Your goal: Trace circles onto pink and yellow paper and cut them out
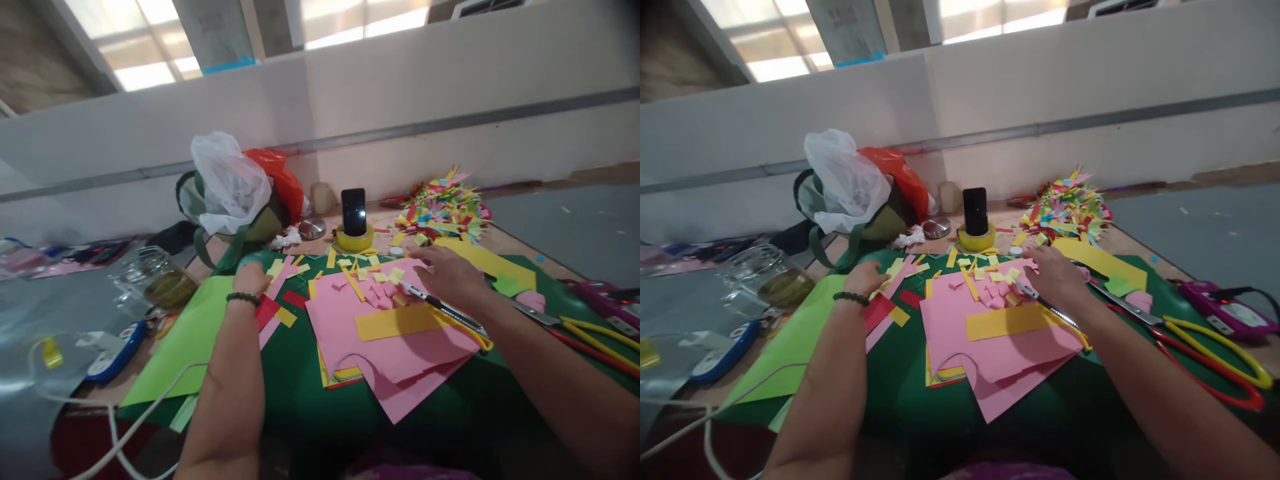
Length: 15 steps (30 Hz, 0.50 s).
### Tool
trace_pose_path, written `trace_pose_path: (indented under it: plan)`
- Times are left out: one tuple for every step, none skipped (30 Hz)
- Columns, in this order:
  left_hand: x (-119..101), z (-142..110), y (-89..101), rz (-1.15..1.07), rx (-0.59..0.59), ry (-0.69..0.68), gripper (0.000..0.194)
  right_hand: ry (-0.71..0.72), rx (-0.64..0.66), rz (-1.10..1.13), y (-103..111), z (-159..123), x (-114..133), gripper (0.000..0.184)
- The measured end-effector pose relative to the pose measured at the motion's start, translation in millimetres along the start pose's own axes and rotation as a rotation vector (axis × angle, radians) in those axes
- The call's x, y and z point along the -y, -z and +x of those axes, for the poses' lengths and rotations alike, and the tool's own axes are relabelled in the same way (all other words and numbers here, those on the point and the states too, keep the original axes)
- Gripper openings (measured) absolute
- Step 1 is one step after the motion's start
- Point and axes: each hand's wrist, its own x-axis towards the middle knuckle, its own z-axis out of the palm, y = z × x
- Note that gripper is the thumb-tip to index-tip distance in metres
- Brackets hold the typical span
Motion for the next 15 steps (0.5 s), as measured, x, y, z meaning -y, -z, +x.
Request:
trace_pose_path:
  plan:
    - [-0.6,1.3,-3.9,-0.011,0.008,-0.012,0.034,0.035,-0.05,-0.007,4.0,-1.2,1.3,0.022]
    - [-1.3,2.5,-7.3,-0.022,0.017,-0.018,0.037,0.064,-0.094,0.001,8.2,-2.9,3.5,0.02]
    - [-1.8,3.6,-10.2,-0.032,0.025,-0.018,0.04,0.095,-0.139,0.015,12.5,-5.1,6.3,0.018]
    - [-2.0,4.8,-12.3,-0.042,0.035,-0.015,0.042,0.131,-0.186,0.032,16.9,-7.8,9.6,0.016]
    - [-1.8,5.9,-13.8,-0.054,0.045,-0.011,0.041,0.17,-0.234,0.05,21.1,-11.0,13.3,0.015]
    - [-1.3,7.1,-14.6,-0.069,0.058,-0.007,0.038,0.206,-0.275,0.069,25.2,-14.4,17.3,0.014]
    - [-0.5,8.3,-14.7,-0.087,0.071,-0.004,0.034,0.231,-0.303,0.088,29.1,-18.0,21.3,0.014]
    - [0.3,9.4,-14.4,-0.109,0.082,-0.003,0.031,0.247,-0.328,0.108,32.7,-21.7,25.2,0.013]
    - [1.2,10.4,-13.6,-0.135,0.091,-0.003,0.028,0.257,-0.35,0.127,36.2,-25.2,28.8,0.013]
    - [1.9,11.2,-12.5,-0.165,0.096,-0.005,0.026,0.264,-0.37,0.141,39.4,-28.5,32.0,0.012]
    - [2.5,11.7,-11.2,-0.199,0.095,-0.007,0.025,0.271,-0.389,0.15,42.2,-31.4,34.7,0.011]
    - [3.0,11.9,-9.7,-0.237,0.088,-0.009,0.025,0.278,-0.403,0.155,44.6,-33.8,36.8,0.01]
    - [3.3,11.7,-8.0,-0.279,0.074,-0.01,0.024,0.286,-0.412,0.155,46.6,-35.9,38.3,0.009]
    - [3.3,11.3,-6.1,-0.324,0.053,-0.01,0.022,0.294,-0.416,0.156,47.9,-37.5,39.2,0.009]
    - [3.3,10.6,-4.1,-0.373,0.025,-0.009,0.02,0.303,-0.416,0.158,48.5,-38.7,39.5,0.008]
